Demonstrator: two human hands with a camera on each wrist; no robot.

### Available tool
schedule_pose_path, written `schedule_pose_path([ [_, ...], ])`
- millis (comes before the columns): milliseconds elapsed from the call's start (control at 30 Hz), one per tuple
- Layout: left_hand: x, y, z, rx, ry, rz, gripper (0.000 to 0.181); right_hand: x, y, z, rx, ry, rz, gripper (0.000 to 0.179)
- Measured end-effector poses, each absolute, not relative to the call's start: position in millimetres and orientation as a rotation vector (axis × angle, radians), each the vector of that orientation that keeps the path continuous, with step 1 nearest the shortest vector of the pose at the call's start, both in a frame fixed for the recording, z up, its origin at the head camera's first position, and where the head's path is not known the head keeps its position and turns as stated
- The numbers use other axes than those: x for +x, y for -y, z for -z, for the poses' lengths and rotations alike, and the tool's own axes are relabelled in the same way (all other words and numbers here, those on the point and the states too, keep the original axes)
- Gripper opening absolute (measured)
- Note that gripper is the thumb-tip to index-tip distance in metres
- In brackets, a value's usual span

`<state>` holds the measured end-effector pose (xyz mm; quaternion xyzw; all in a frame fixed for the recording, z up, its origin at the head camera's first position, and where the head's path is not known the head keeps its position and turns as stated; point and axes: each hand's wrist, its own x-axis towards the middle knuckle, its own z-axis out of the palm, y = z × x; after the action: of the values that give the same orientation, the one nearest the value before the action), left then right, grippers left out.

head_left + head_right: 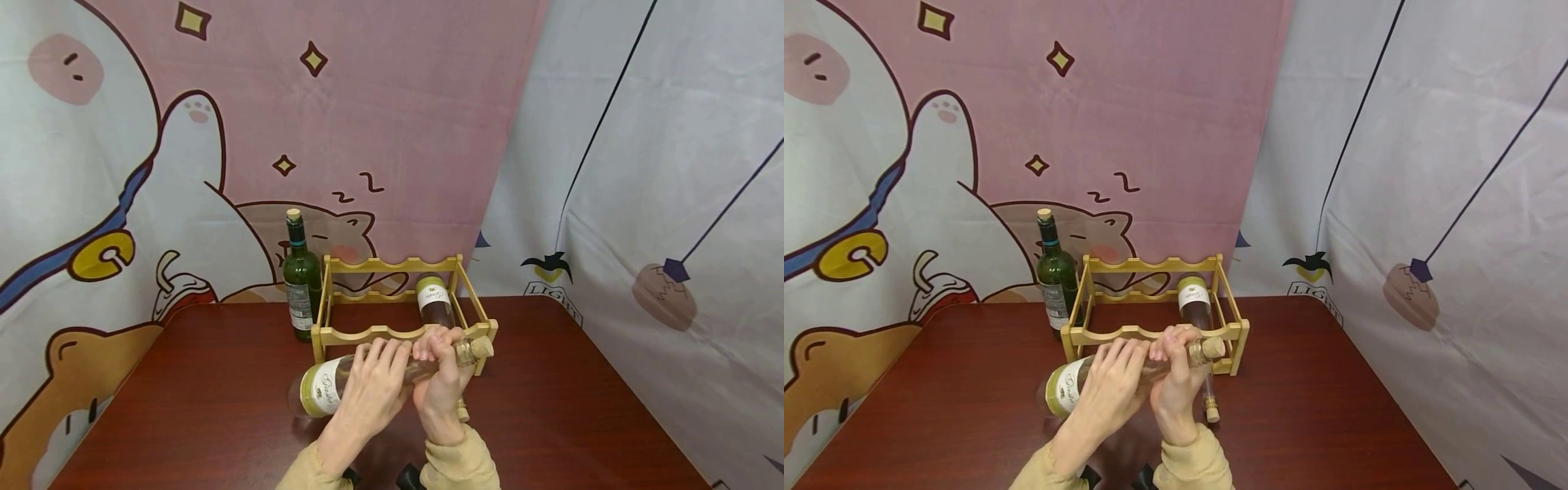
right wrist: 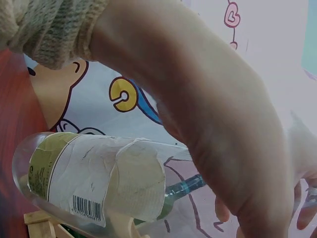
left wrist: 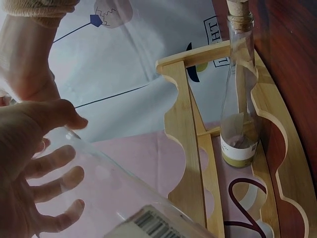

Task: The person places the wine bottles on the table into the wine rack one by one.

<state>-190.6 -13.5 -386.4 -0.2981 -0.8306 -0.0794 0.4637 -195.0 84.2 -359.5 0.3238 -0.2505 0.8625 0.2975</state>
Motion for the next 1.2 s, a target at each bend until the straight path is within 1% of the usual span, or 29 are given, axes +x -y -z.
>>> schedule_pose_path([
  [133, -192, 12, 387, -0.747, 2.032, 0.237, 0.074, -196, -87, 358, 0.85, 0.647, -2.274, 0.042],
  [367, -192, 20, 381, -0.779, 2.083, 0.332, 0.099, -196, -99, 352, 0.796, 0.625, -2.253, 0.037],
  [500, -194, 31, 378, -0.778, 2.123, 0.371, 0.107, -196, -109, 348, 0.778, 0.576, -2.269, 0.034],
  [833, -206, 51, 381, -0.817, 2.248, 0.402, 0.116, -199, -131, 342, 0.676, 0.417, -2.304, 0.034],
  [1067, -213, 56, 386, -0.833, 2.3, 0.388, 0.116, -201, -141, 342, 0.631, 0.386, -2.323, 0.042],
  [1200, -216, 58, 389, -0.83, 2.301, 0.379, 0.116, -201, -143, 342, 0.649, 0.354, -2.347, 0.043],
])
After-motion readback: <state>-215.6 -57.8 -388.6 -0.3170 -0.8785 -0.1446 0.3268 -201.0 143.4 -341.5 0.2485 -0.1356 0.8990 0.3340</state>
